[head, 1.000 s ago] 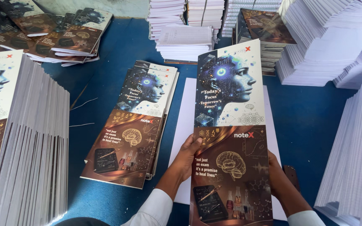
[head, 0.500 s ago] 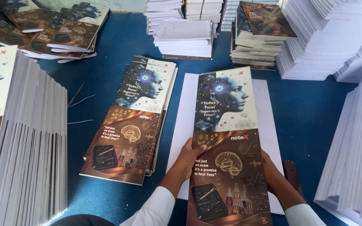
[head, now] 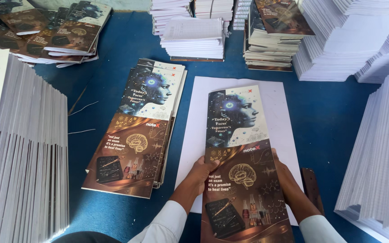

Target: The person assembles notebooks by placing printed covers over stacks of blank paper, folding the covers around the paper, and stacking the finished notebooks. The person repeats this process multiple times, handling covers and paper stacks by hand.

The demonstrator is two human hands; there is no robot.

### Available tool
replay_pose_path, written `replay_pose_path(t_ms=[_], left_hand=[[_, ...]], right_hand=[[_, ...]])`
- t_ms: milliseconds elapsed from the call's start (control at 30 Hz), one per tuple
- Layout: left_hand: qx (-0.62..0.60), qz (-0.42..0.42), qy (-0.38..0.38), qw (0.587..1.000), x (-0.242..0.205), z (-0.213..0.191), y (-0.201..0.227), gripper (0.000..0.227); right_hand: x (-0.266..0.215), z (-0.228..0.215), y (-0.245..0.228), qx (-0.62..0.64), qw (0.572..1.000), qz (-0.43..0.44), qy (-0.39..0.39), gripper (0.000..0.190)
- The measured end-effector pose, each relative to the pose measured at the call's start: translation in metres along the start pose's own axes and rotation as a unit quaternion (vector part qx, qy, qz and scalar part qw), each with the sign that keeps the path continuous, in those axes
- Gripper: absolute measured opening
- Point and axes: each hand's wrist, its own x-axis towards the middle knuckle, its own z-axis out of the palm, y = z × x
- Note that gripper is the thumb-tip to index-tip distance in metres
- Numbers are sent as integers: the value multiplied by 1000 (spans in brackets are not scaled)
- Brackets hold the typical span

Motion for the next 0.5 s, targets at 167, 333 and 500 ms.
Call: replay_pose_path(t_ms=[167,333,500], left_hand=[[-13,20,-7,1000,11,-7,-7,46],[10,44,0,999,15,-11,-10,46],[-6,43,-7,999,9,-10,-4,47]], right_hand=[[9,-3,8,128,991,35,-18,83],[20,-6,21,78,996,-32,-35,59],[-8,3,3,122,991,20,-48,57]])
